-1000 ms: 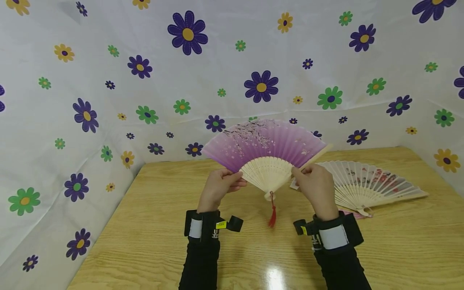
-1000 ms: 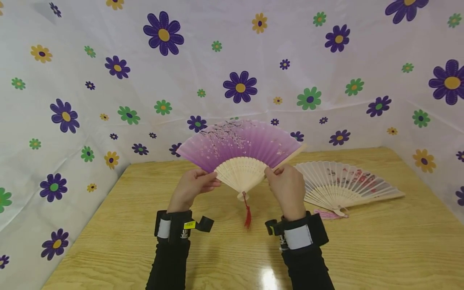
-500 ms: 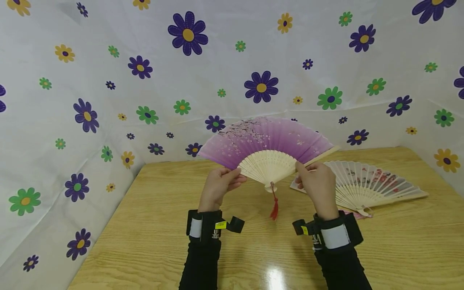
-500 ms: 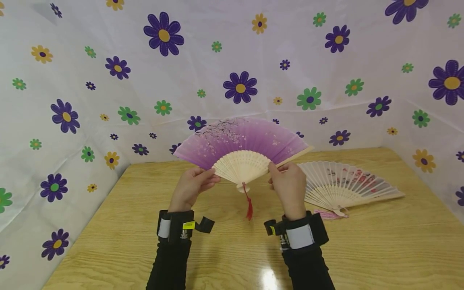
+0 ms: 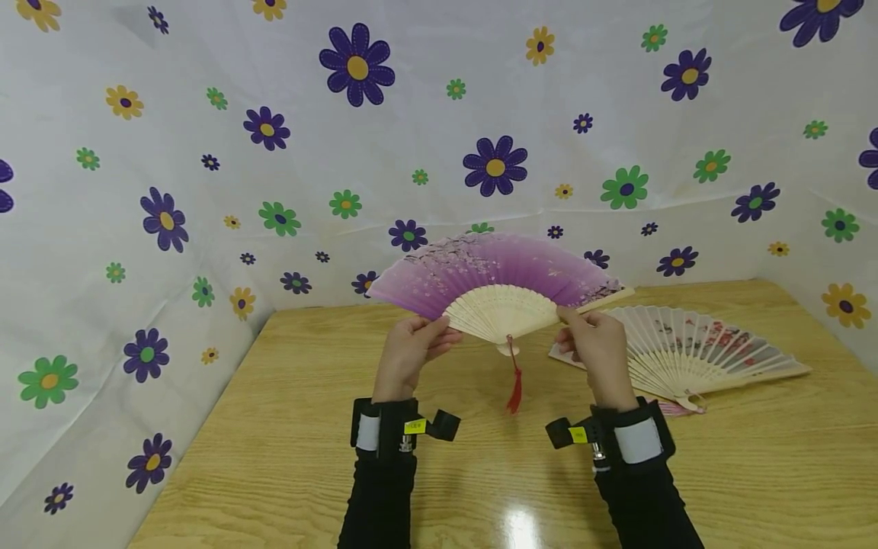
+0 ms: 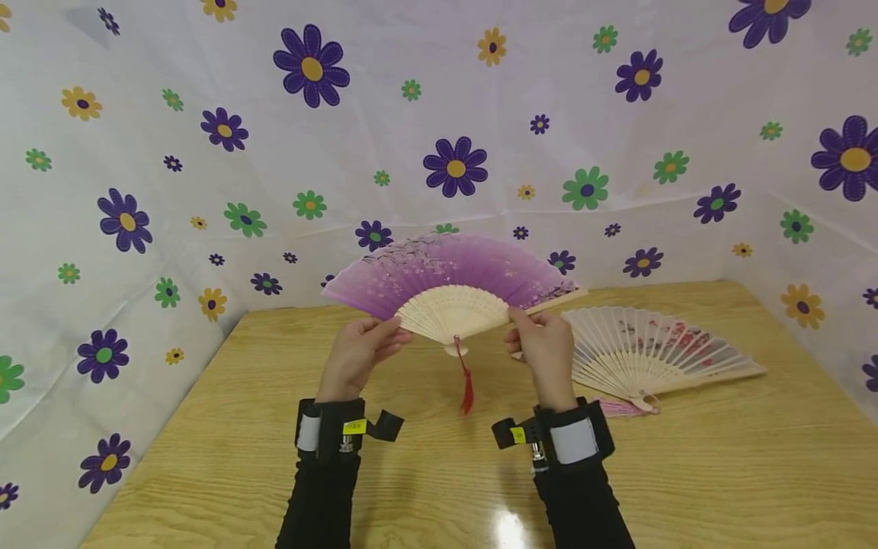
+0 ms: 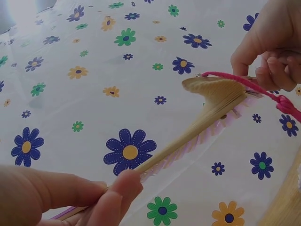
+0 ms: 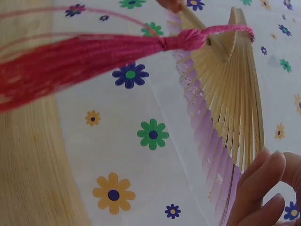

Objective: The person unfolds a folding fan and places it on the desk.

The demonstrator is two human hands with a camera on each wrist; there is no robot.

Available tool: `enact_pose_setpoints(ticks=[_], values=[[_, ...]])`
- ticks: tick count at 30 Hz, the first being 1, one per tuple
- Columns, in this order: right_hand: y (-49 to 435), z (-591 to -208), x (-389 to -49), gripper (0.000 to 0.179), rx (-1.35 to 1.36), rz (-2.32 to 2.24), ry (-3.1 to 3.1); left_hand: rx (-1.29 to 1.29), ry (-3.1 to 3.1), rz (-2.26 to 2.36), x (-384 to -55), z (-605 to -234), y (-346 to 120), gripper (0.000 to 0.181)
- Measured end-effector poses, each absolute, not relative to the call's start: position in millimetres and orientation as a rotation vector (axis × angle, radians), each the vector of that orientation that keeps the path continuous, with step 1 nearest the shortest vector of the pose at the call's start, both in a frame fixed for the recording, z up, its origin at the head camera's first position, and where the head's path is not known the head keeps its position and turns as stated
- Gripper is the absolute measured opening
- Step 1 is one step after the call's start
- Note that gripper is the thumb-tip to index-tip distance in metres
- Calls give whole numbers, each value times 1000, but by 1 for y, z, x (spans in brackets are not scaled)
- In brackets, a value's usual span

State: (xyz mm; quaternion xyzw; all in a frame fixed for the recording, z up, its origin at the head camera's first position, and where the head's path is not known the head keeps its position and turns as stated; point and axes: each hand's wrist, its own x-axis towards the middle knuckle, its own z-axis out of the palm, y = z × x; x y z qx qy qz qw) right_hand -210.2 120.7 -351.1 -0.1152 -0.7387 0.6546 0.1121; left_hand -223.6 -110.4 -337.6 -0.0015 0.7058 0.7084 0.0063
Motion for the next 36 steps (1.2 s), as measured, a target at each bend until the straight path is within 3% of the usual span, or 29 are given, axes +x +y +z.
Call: enact_pose_setpoints(ticks=[8,26,36], values=[[126,-353,-211,30,-286,2252,-2011,-48,2203,2272,-225,-337,-114,20],[125,-352,-210,29,-239,2283,-2051,-86,2183,2290,-224,-334,-121,20],[94,-360,-211,31,-277,2516,-1862,-212,2239,2358,-228,-339,-147,19]])
